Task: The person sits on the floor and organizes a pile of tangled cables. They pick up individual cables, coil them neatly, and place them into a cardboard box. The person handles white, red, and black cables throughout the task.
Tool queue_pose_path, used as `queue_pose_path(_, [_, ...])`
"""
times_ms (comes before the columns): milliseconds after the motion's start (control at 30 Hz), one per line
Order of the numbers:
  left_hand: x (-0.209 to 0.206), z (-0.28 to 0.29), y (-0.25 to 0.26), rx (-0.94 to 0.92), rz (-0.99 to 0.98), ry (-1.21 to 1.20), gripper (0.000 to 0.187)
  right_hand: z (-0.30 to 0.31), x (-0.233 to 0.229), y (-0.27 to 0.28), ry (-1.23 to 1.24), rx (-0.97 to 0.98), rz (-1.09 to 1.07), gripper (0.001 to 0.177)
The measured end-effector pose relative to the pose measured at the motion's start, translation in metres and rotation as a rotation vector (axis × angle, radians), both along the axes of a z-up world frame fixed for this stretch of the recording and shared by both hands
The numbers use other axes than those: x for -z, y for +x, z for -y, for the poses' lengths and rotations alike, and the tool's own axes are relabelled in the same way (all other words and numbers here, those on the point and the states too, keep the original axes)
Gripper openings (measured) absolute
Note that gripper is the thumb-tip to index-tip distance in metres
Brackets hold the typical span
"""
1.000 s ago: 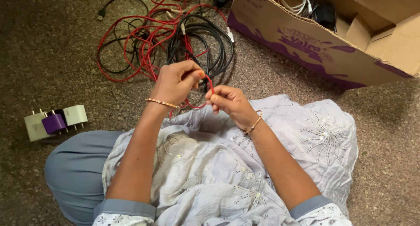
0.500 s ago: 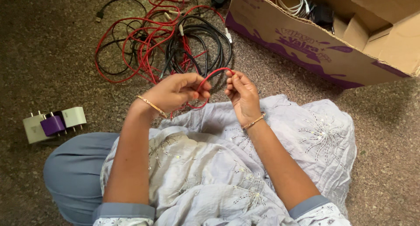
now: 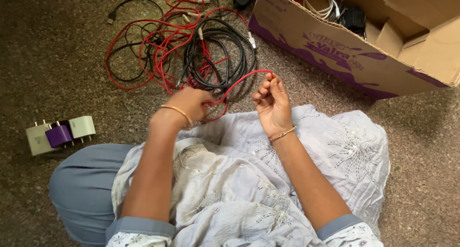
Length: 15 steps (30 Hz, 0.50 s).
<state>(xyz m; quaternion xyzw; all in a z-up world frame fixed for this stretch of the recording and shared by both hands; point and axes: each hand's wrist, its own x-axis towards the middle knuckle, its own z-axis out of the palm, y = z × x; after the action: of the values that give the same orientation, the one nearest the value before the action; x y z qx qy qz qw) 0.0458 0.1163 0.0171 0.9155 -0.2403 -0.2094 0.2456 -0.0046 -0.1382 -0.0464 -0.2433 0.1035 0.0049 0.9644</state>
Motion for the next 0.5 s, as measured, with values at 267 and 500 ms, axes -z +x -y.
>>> queue_pose_path(267, [-0.089,-0.054,0.002,-0.447,0.758,0.016,0.011,0.002,-0.001,0.001,-0.047,0.037,-0.013,0.016])
queue_pose_path(500, [-0.084,-0.013,-0.007,-0.213,0.801,-0.495,0.016,-0.018,0.003,-0.002,-0.620,-0.302,-0.028,0.022])
